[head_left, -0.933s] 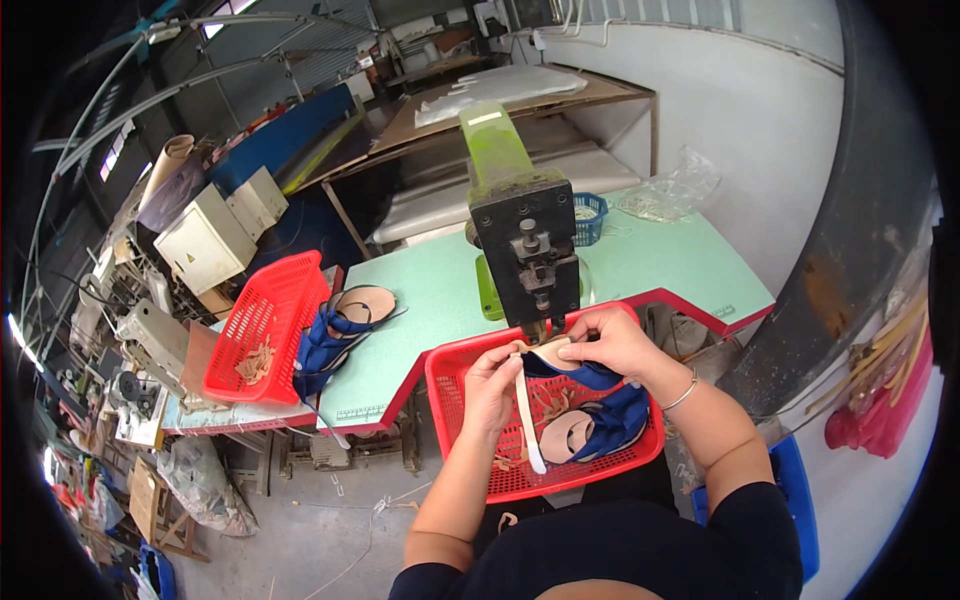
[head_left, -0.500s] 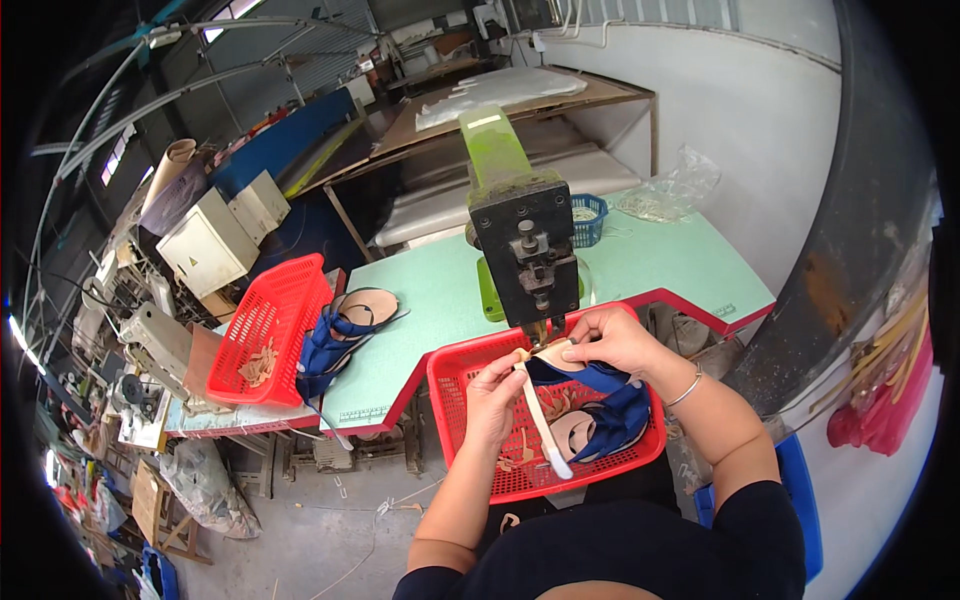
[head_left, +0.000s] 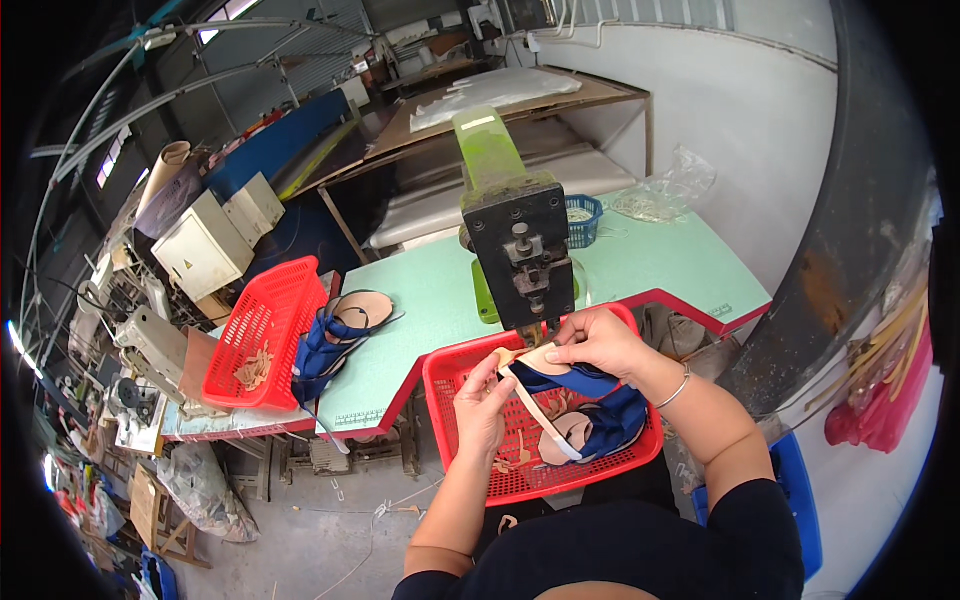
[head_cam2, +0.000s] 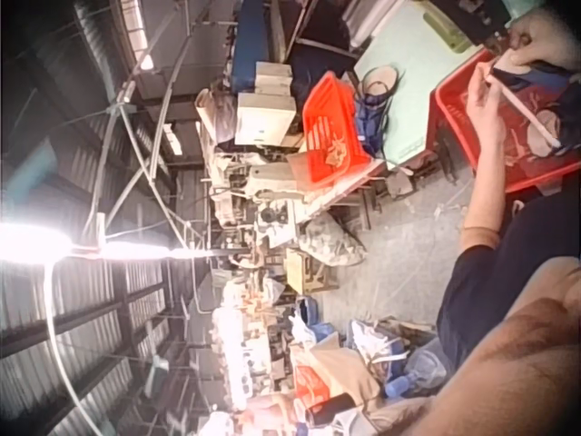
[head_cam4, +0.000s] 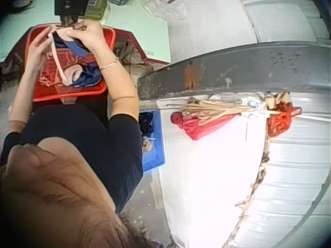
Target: The person assembles blue sandals by attaching beige insoles to the straps using a green manual press machine. They pick up each sandal, align the insole, and press it into place, then place the finished sandal into a red basket.
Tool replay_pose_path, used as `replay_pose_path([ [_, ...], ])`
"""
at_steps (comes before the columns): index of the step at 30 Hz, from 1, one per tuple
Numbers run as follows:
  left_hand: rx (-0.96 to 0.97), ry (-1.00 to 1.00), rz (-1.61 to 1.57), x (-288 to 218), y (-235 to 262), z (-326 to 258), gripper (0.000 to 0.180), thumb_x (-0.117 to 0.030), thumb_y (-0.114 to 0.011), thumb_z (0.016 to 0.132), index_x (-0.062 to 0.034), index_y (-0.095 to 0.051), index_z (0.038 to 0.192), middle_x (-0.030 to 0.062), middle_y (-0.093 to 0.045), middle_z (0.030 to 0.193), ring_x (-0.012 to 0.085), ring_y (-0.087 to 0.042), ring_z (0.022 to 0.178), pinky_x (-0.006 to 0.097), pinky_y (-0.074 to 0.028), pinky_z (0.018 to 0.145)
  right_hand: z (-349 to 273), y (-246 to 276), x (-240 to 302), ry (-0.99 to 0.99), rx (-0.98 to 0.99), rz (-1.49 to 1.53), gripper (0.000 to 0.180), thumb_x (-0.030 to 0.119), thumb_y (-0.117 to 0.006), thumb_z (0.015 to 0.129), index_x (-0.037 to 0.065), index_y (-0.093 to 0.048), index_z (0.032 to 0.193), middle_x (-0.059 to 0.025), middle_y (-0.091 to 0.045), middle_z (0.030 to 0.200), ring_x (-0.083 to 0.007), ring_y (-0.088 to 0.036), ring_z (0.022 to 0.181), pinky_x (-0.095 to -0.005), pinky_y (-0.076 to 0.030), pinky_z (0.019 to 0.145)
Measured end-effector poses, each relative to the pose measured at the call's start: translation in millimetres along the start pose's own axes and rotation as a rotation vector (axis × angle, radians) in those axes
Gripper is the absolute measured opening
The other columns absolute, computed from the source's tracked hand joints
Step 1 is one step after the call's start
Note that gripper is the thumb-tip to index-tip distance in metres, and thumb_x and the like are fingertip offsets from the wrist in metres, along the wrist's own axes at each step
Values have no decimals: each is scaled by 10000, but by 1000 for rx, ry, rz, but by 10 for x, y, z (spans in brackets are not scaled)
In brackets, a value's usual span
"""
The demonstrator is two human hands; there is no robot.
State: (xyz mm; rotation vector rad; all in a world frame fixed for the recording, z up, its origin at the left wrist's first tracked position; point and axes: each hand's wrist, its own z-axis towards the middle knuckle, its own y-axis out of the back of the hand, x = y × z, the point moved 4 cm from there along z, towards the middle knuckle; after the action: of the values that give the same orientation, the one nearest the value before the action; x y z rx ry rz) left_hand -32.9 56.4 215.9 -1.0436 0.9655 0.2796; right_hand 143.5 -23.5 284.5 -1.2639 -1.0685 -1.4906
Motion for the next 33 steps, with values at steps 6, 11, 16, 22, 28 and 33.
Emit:
replay_pose_path([
  [6,-9,-95,42,-26,263,-49,505,133,-621,720,8,-504,1196,85,-563,1094,157,-545,1004,278,-465,869,-74,-256,55,102,-112,-227,194,128,-768,670,-1,-624,690,-66,-628,704,-103,-587,609,-239,-463,540],
  [11,16,-159,510,37,404,-259,459,126,-655,682,13,-519,1105,78,-615,928,177,-605,891,288,-503,795,-449,-451,-216,640,-223,-654,146,123,-752,611,100,-624,676,-49,-632,846,-238,-528,980,-414,-327,882],
  [16,111,-937,1190,-226,301,-535,392,145,-644,614,-12,-585,968,115,-640,838,230,-627,839,287,-505,743,-601,-570,-561,771,-228,-746,161,39,-703,607,129,-623,714,61,-664,827,-202,-535,1008,-430,-302,879],
  [22,116,-1176,1263,-236,341,-696,355,122,-695,599,-29,-581,900,94,-644,779,241,-635,759,302,-522,662,-650,-653,-574,836,-241,-786,228,56,-690,614,178,-668,805,78,-654,911,-208,-509,1041,-425,-300,869],
  [28,146,-1210,1272,-267,294,-731,356,123,-700,599,-32,-578,896,85,-629,749,251,-635,747,312,-524,667,-657,-661,-621,850,-255,-789,210,66,-684,621,178,-657,796,78,-648,954,-233,-492,1067,-427,-299,871],
  [33,98,-810,1080,-191,270,-568,308,113,-712,611,-18,-573,852,98,-629,790,227,-629,761,297,-511,713,-570,-569,-673,568,-187,-603,177,70,-684,681,124,-631,841,-3,-614,974,-250,-494,1064,-414,-318,902],
])
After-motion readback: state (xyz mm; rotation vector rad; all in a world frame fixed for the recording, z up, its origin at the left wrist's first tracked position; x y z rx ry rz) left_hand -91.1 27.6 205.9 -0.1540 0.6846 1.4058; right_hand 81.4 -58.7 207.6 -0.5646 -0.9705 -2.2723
